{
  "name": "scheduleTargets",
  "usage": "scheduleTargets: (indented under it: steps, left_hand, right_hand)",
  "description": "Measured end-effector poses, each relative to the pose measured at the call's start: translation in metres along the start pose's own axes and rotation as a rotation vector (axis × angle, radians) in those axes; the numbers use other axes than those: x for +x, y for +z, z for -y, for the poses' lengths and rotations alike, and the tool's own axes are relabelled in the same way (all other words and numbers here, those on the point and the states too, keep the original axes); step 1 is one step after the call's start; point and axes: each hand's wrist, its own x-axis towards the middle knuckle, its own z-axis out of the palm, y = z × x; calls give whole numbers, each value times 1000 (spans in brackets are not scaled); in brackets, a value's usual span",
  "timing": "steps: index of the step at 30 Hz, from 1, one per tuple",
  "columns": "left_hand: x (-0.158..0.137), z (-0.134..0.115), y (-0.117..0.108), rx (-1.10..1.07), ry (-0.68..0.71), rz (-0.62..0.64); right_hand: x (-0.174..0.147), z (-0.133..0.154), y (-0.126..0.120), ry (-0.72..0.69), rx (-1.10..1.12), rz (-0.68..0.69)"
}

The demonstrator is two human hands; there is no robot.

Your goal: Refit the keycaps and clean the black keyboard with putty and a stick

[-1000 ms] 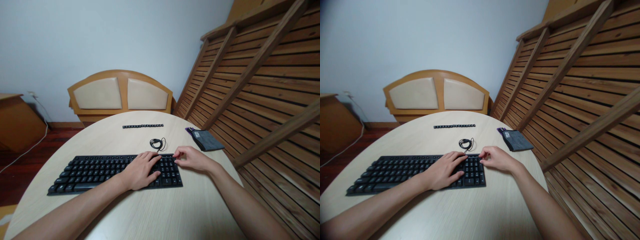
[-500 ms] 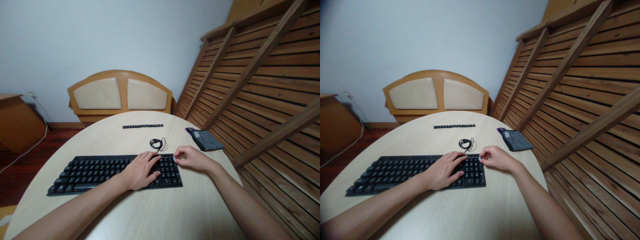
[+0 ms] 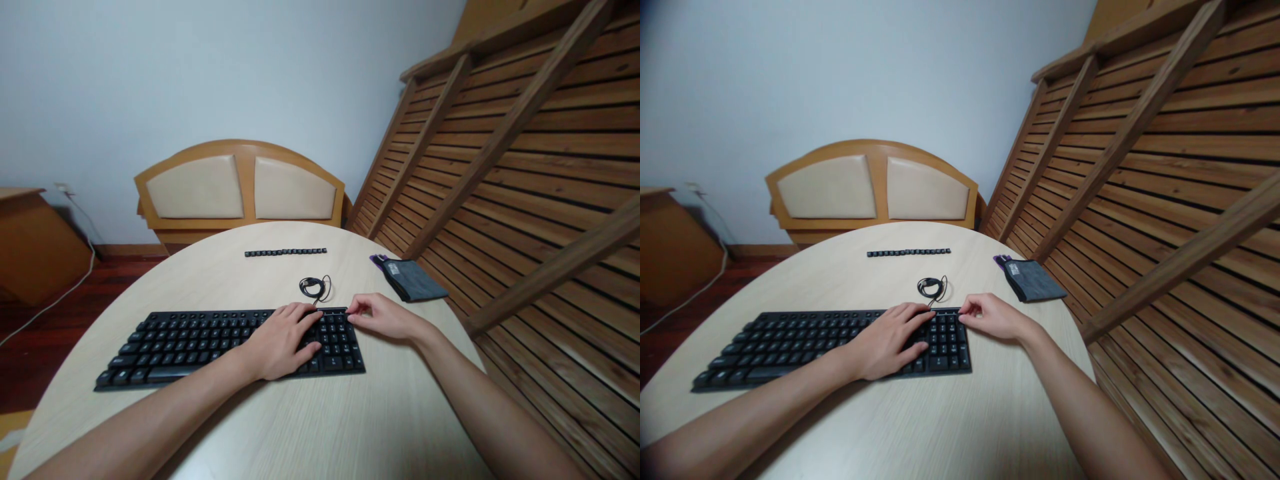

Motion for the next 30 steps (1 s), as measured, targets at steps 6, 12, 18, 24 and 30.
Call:
scheduleTargets:
  steps: [6, 12, 18, 24, 30]
  left_hand:
    - [0, 0, 1, 2, 1, -12]
    - [0, 0, 1, 2, 0, -6]
    - [0, 0, 0, 4, -8, 19]
    - [0, 0, 1, 3, -9, 9]
    - [-1, 0, 1, -12, -5, -23]
  right_hand:
    - [-1, 5, -1, -50, -97, -15]
    - [-2, 9, -1, -53, -171, -34]
    - [-1, 7, 0, -71, -196, -47]
    - [-1, 8, 0, -89, -208, -48]
    - [-1, 8, -2, -92, -213, -76]
